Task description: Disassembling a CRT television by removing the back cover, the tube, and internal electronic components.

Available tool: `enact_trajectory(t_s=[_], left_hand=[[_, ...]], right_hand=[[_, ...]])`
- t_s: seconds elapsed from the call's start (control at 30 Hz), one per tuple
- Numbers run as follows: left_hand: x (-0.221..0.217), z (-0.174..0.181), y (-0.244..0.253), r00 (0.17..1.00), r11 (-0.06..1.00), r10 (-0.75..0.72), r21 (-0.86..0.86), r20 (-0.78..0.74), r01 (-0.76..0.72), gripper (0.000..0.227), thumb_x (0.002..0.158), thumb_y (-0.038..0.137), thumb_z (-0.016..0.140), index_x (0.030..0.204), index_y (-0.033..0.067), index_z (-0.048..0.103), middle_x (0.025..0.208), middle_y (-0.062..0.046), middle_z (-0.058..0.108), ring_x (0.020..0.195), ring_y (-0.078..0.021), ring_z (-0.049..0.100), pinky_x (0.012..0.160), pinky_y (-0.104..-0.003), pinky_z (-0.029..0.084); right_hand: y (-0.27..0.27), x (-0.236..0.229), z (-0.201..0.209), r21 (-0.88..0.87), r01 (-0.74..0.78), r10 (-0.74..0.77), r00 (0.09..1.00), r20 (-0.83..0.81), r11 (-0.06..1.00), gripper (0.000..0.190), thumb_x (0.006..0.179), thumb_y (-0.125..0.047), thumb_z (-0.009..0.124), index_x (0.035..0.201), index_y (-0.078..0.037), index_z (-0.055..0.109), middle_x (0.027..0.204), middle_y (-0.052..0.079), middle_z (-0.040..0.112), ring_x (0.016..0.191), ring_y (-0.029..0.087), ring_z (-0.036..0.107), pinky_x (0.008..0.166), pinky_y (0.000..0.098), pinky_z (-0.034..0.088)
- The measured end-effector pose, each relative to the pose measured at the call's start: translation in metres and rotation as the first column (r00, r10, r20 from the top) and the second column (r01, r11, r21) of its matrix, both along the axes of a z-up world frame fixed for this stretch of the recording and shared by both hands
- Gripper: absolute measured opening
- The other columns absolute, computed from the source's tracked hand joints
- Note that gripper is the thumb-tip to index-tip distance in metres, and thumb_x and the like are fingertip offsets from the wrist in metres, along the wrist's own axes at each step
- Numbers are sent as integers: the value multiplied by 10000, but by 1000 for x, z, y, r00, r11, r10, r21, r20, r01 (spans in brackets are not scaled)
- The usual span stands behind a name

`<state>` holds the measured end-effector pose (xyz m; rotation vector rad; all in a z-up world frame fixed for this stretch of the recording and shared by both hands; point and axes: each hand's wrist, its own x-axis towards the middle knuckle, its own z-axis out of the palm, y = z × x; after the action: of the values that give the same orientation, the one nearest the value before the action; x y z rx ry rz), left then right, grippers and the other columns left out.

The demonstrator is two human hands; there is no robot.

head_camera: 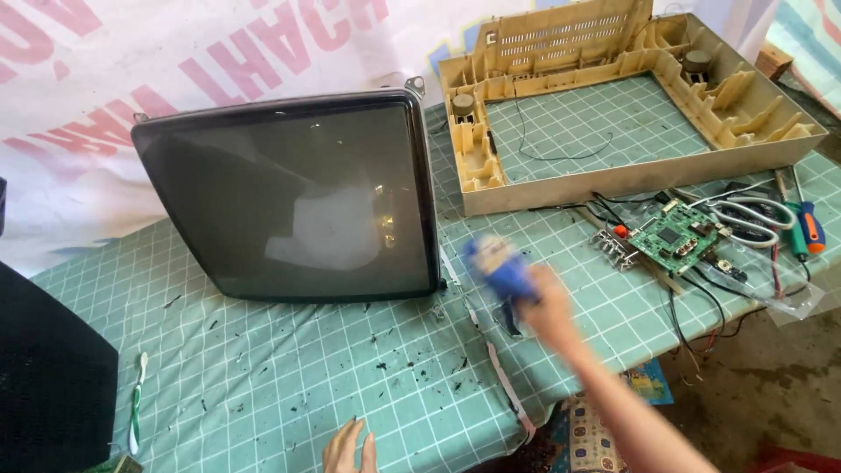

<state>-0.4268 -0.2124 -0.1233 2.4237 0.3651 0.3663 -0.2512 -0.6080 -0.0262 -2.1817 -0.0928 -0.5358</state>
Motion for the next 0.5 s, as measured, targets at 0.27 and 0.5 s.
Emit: enact_trajectory(t_s=[0.27, 0.5], left_hand=[[8, -30, 4, 979, 992, -97, 94, 180, 81, 328, 915, 368, 690, 1172, 185, 778, 1256, -52, 728, 1174, -274, 652, 972, -431, 546], [3, 5, 2, 991, 993, -122, 7, 62, 122, 387, 947, 345, 643, 1260, 132, 722, 1320, -93, 701, 1271, -275, 599, 1045, -459, 520]], right_hand=[[-60, 76, -85, -178, 124, -152, 977, -150, 976, 832, 692, -16, 655, 1506, -140, 530, 1347, 259, 467, 1192, 472, 524, 1100, 465, 400], [127, 4, -102, -239, -310, 245, 932, -268, 920, 867, 703, 96, 684, 1516, -98, 452, 1441, 282, 424, 1186, 534, 532, 1023, 609, 477]])
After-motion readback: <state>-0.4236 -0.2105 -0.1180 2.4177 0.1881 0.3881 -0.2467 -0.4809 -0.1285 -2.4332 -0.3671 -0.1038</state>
